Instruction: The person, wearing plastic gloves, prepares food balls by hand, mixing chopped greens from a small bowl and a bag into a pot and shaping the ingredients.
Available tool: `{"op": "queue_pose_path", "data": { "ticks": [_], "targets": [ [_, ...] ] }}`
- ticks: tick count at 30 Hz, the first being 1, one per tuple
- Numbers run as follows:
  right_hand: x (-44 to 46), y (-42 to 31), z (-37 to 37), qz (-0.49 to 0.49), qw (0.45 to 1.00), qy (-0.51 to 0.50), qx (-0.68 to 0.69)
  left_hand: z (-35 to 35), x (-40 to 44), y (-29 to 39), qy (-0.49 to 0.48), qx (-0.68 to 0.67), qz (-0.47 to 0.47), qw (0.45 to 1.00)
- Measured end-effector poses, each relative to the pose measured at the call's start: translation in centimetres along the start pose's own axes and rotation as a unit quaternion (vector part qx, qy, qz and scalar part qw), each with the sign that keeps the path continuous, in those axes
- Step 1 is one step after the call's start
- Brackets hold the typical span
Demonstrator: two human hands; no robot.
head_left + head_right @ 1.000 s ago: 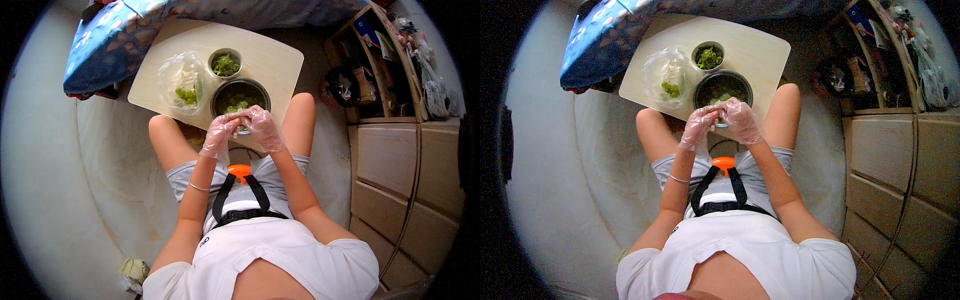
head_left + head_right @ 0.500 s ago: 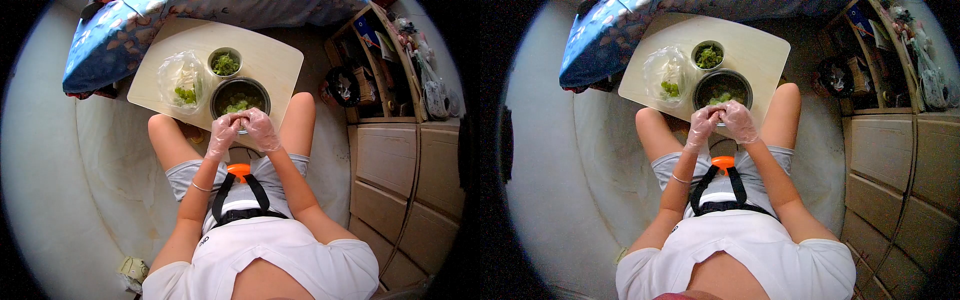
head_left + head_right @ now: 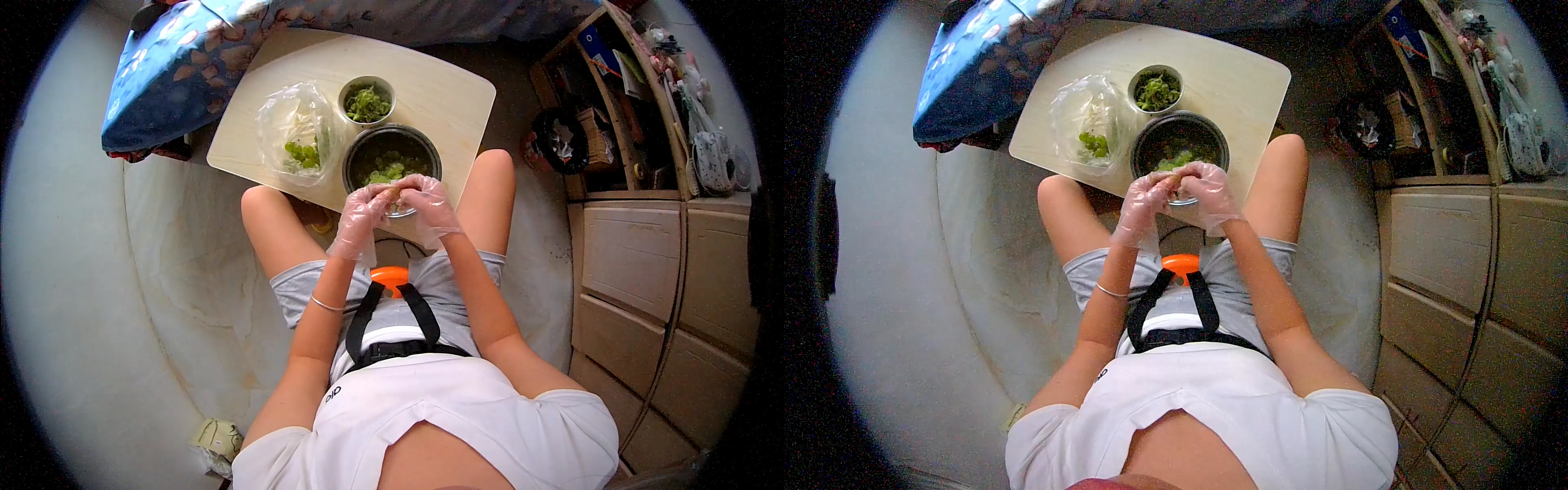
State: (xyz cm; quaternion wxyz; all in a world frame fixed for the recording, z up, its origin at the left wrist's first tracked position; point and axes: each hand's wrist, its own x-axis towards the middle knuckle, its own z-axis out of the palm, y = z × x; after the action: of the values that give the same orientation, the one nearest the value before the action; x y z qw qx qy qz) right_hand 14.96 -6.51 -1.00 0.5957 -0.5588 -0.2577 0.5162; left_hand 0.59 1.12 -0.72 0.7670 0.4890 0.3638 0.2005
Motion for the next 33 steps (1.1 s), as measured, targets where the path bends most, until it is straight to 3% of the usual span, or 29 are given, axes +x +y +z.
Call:
{"op": "queue_pose_path", "data": {
  "ticks": [4,10,12,14,16,19,22,26,30,33],
  "targets": [
    [0.5,0.7,-0.7,0.051,0.998,0.0,0.044,-1.0,0.6,-0.7,-0.044,-0.124,-0.049,0.99],
    [0.9,1.9,-1.6,0.07,0.985,-0.039,0.151,-0.9,0.0,-0.3,-0.03,-0.205,-0.053,0.977],
    [0.9,1.7,-1.9,0.062,0.971,-0.063,0.224,-0.9,0.0,0.1,-0.008,-0.167,-0.064,0.984],
    [0.9,1.2,-2.3,0.072,0.974,-0.054,0.206,-1.1,0.4,-0.3,0.014,-0.129,-0.074,0.989],
    [0.9,0.4,-2.5,0.082,0.978,-0.046,0.188,-1.3,0.9,-1.5,0.039,0.003,0.039,0.998],
    [1.3,-0.8,-2.9,0.071,0.982,-0.004,0.176,-1.2,1.2,-2.1,0.095,0.014,0.085,0.992],
    [2.4,-2.7,-3.5,0.039,0.977,-0.007,0.211,-1.5,1.1,-1.3,0.122,-0.013,0.071,0.99],
    [3.7,-7.5,-3.0,-0.003,0.996,0.011,0.084,-2.2,0.4,0.1,0.125,-0.02,0.058,0.99],
    [6.4,-11.0,-1.6,-0.122,0.992,-0.002,0.014,-2.8,0.3,0.2,0.13,-0.031,0.064,0.989],
    [8.8,-13.2,0.3,-0.221,0.966,0.038,-0.128,-3.0,-0.1,0.1,0.135,-0.01,0.074,0.988]
  ]
}}
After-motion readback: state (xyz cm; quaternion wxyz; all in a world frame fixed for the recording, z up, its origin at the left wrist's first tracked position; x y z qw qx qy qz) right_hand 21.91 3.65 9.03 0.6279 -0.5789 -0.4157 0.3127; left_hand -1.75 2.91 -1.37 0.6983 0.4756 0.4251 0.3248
